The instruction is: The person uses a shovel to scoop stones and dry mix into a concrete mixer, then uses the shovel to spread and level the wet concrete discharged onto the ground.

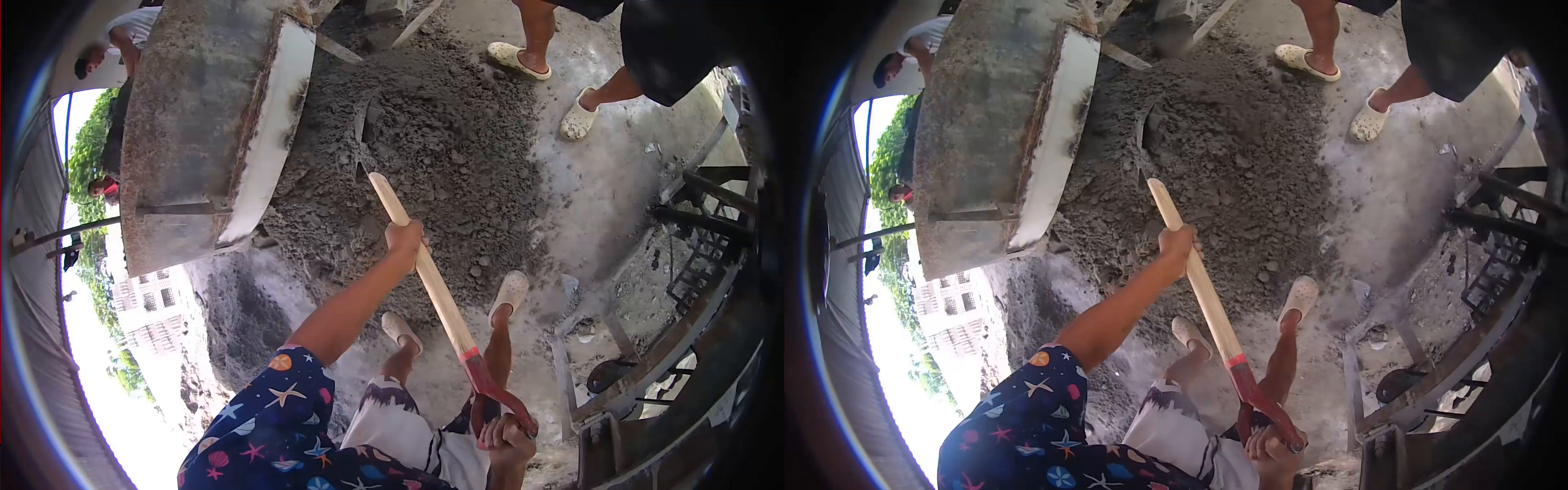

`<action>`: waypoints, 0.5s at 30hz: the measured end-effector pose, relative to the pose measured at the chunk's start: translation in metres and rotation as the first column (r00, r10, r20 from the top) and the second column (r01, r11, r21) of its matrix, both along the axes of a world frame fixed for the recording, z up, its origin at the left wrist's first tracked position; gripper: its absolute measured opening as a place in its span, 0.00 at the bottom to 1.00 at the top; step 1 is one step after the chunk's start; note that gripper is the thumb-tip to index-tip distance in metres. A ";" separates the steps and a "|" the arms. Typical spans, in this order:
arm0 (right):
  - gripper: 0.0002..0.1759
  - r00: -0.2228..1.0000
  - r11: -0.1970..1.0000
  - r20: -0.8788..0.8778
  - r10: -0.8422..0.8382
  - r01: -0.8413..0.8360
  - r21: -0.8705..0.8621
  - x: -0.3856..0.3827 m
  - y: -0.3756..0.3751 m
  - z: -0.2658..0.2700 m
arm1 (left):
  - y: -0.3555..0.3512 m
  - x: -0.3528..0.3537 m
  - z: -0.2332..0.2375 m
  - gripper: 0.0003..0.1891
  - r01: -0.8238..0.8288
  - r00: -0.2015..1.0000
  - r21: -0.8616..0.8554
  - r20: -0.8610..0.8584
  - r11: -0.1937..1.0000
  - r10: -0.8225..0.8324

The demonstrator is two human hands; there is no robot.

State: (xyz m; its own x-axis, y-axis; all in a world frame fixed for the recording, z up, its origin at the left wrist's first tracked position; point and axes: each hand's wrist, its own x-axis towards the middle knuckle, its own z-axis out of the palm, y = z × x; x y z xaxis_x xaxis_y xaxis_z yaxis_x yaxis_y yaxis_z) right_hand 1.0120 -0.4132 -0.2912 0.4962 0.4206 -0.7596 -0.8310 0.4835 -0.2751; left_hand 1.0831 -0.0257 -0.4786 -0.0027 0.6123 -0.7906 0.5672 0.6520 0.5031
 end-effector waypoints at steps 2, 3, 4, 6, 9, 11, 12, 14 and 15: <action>0.07 0.999 0.998 0.005 -0.054 0.054 0.023 -0.011 -0.012 0.021 | -0.019 -0.002 0.013 0.13 0.026 0.999 0.016 0.025 1.000 -0.027; 0.11 0.997 0.998 -0.030 -0.070 0.069 -0.012 -0.017 -0.015 0.031 | -0.027 -0.002 0.020 0.13 0.054 0.998 0.022 0.015 0.998 -0.054; 0.15 0.994 0.996 -0.068 -0.082 0.078 -0.049 -0.024 -0.020 0.041 | -0.034 -0.004 0.027 0.13 0.076 0.997 0.028 0.003 0.997 -0.076; 0.15 0.999 0.998 0.014 -0.035 0.036 -0.058 -0.041 -0.030 0.055 | -0.051 -0.007 0.046 0.14 0.073 0.997 0.023 0.016 0.997 -0.074; 0.17 0.996 0.983 0.058 -0.069 0.078 -0.164 -0.052 -0.032 0.092 | -0.077 -0.018 0.057 0.13 0.106 0.992 0.028 0.064 0.994 -0.107; 0.19 0.991 0.988 0.122 -0.058 0.075 -0.135 -0.069 -0.058 0.093 | -0.092 -0.029 0.067 0.11 -0.032 0.967 -0.136 0.248 0.990 0.065; 0.20 0.977 0.980 0.213 -0.020 0.062 -0.190 -0.068 -0.055 0.107 | -0.093 -0.034 0.079 0.11 -0.032 0.961 -0.145 0.266 0.989 0.071; 0.13 0.927 0.984 0.369 0.070 -0.004 -0.178 -0.088 -0.096 0.128 | -0.098 -0.056 0.110 0.09 -0.192 0.874 -0.349 0.363 0.917 0.322; 0.15 0.843 0.942 0.493 0.214 -0.044 -0.332 -0.093 -0.096 0.160 | -0.104 -0.072 0.133 0.08 -0.235 0.826 -0.469 0.365 0.852 0.429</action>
